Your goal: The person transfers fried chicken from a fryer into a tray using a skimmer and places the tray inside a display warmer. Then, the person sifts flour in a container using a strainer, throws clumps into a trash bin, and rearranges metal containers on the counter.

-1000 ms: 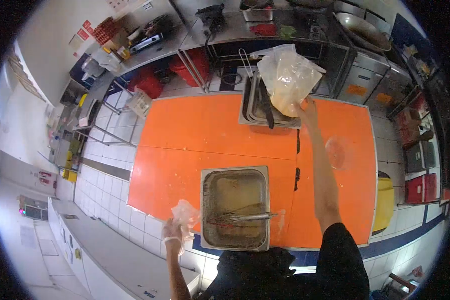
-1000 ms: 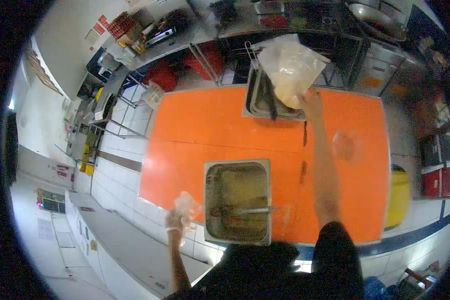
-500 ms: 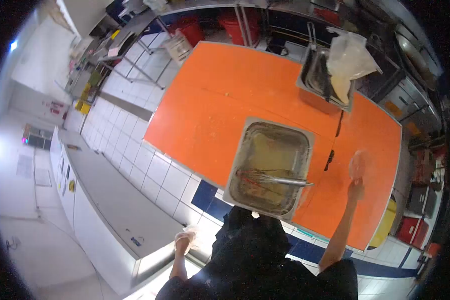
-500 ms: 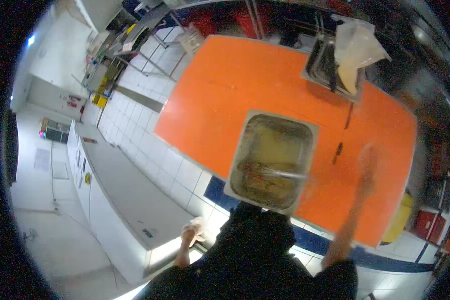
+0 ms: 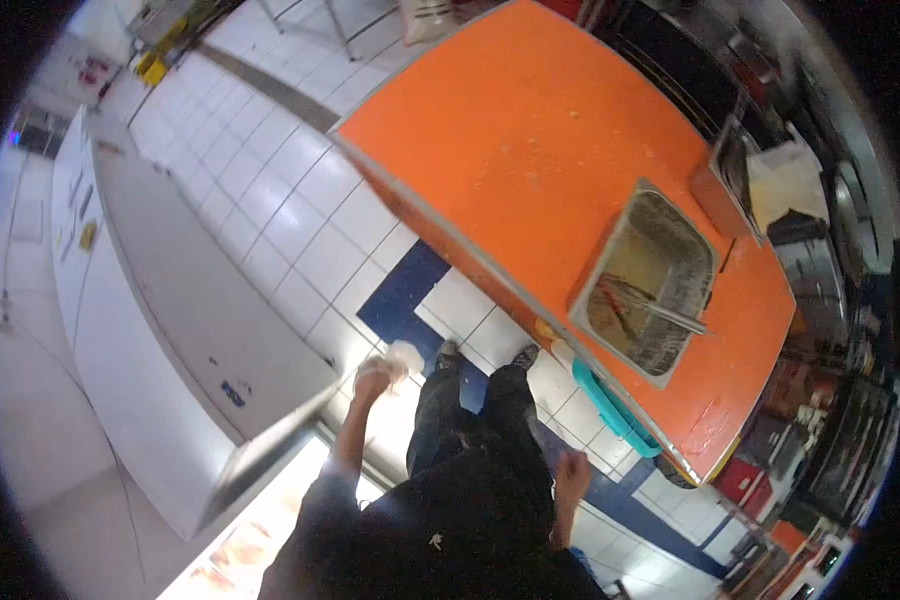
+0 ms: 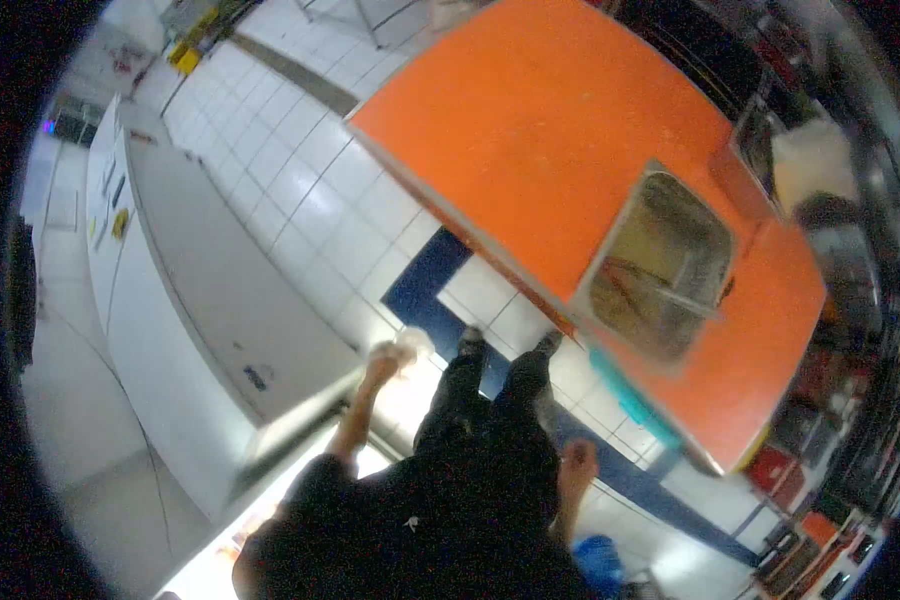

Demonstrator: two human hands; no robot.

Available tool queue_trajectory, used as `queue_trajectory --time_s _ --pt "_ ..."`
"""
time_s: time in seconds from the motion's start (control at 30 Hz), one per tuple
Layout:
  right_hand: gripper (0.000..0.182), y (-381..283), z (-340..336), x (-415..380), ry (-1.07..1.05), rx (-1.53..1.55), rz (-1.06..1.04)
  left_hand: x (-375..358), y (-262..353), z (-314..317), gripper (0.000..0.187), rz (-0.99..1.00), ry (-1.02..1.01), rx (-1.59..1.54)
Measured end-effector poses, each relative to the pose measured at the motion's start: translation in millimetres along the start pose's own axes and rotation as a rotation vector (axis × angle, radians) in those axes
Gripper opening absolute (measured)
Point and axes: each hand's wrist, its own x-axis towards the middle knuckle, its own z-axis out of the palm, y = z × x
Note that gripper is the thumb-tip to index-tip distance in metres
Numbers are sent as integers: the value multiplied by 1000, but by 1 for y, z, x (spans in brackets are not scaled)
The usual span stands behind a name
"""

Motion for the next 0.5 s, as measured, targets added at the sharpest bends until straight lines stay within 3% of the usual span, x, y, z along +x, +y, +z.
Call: queue_trajectory --time_s 0.03,0.07,0.13,0.2,0.23,0.27,0.33,0.37,0.4,0.47,0.5 --pt "16 10 22 8 -186 -12 17 4 0 -17 29 66 -16 74" --pt "15 23 45 18 -371 -26 37 9 -31 6 34 229 -4 68" --pt "16 3 95 38 -546 245 169 6 -54 27 37 -15 -1 -140" --pt "16 5 137 67 -683 184 -15 -3 -43 2 40 -303 -98 -247" --pt "16 4 157 83 -708 126 -55 -20 -20 -48 39 -467 -149 -446" --pt "16 4 175 98 -732 72 -92 -34 -28 -41 39 -491 -143 -463" --pt "15 16 209 134 -665 -217 -398 -59 -58 -6 36 -408 -40 -457" --pt "14 37 228 153 -648 -180 -395 -73 -103 68 34 -300 -44 -267" --pt "13 48 247 172 -632 -137 -395 -97 -112 80 34 -317 -38 -275" --pt "14 10 258 195 -640 -330 -314 -142 -119 99 33 -318 85 -220" --pt "15 11 273 210 -567 -263 -371 -162 -120 106 33 -325 121 -201"
